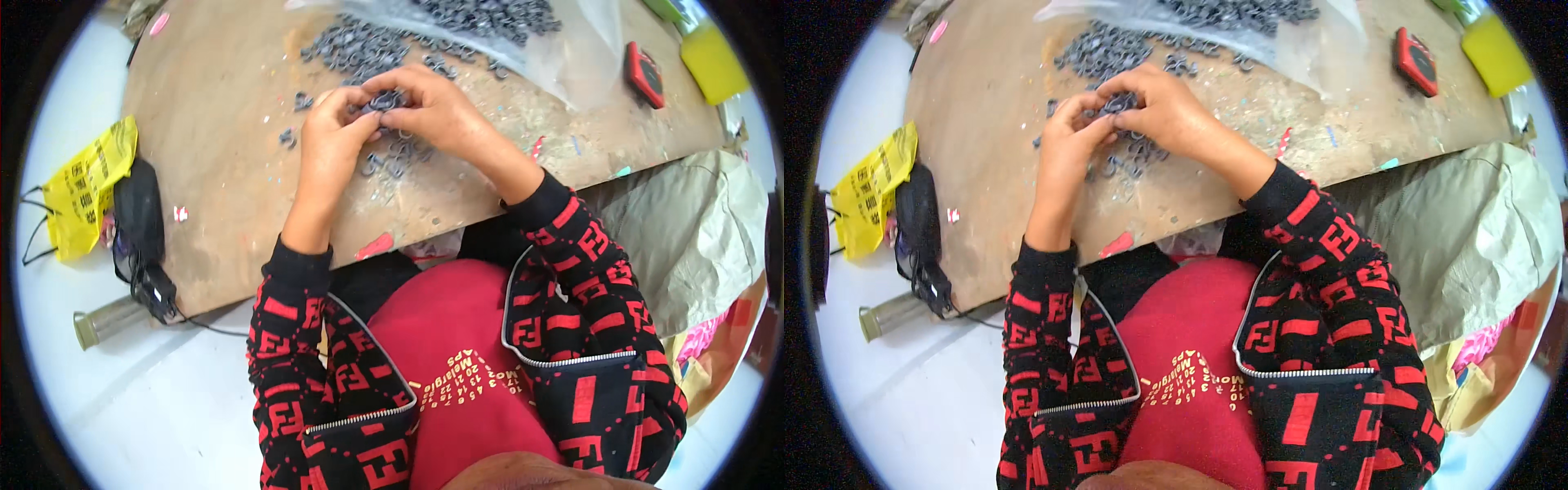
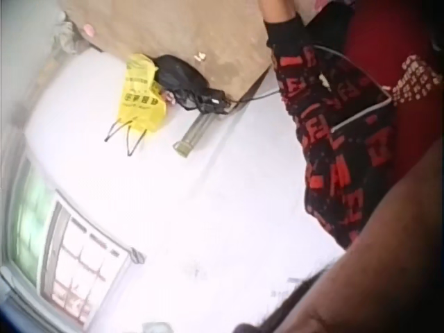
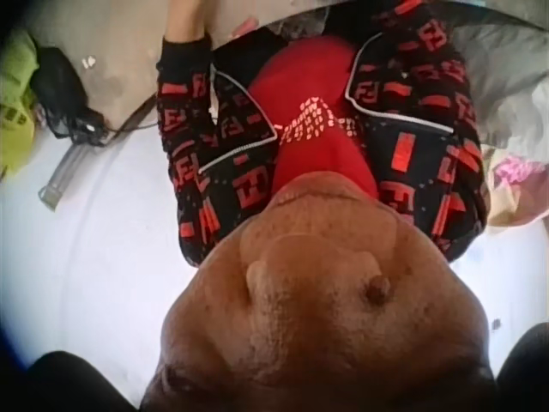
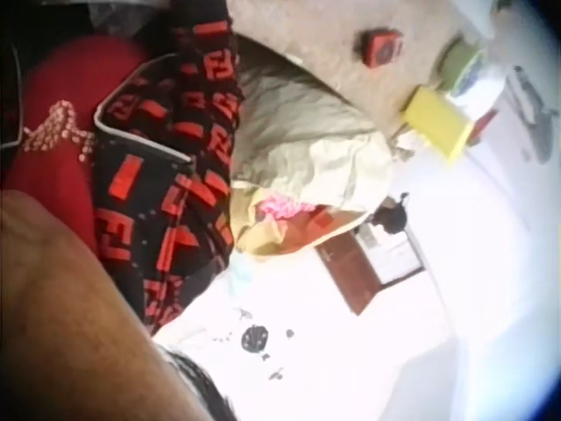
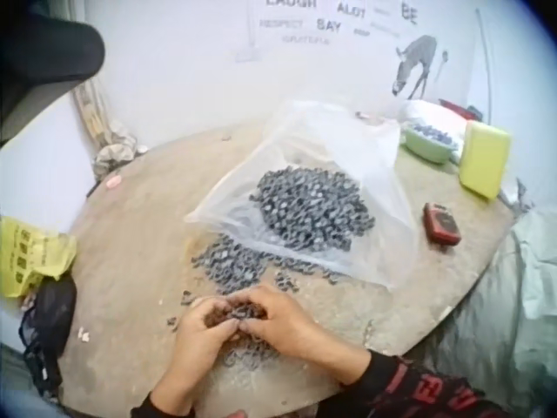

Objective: Sorting small metal parts on a workbench and placing them into plastic bags.

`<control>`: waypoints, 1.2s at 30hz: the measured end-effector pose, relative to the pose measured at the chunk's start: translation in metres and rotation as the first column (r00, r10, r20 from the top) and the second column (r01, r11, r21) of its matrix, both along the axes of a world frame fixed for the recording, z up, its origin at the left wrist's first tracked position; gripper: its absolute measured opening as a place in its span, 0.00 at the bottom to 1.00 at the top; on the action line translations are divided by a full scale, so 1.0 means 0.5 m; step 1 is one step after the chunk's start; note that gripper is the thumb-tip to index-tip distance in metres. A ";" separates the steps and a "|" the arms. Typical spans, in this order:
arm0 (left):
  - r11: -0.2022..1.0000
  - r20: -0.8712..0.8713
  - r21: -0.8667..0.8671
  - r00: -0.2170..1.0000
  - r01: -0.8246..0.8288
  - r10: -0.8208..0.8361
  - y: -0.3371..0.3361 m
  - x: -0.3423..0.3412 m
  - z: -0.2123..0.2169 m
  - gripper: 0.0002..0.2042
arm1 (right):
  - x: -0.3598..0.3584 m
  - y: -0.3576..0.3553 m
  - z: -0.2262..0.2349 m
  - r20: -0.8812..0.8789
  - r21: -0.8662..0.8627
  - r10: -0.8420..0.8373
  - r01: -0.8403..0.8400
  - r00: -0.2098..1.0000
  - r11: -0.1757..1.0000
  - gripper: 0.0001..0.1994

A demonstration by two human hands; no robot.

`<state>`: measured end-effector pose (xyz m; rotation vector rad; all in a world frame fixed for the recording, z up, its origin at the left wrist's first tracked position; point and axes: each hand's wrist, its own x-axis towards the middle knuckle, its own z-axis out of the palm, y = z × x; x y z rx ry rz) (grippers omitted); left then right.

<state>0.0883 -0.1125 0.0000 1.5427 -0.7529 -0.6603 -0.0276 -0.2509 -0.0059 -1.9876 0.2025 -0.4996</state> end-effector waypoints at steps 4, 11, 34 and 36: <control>0.996 0.173 -0.029 0.982 0.080 -0.074 -0.079 0.016 0.058 0.12 | -0.015 -0.066 0.072 0.130 -0.130 -0.020 0.037 0.991 0.991 0.18; 0.941 0.631 -0.277 0.775 0.192 0.028 -0.331 0.072 0.074 0.26 | -0.065 -0.321 0.126 -0.009 -0.260 -0.308 0.296 0.951 0.919 0.21; 0.927 0.632 0.371 0.746 -0.053 -0.210 0.114 0.008 0.059 0.37 | -0.081 -0.059 0.037 -0.189 -0.491 -0.134 0.024 0.973 0.871 0.36; 0.924 0.672 0.379 0.701 -0.048 -0.239 0.125 -0.005 0.050 0.40 | -0.108 -0.077 0.043 -0.316 -0.518 -0.190 -0.001 0.930 0.856 0.43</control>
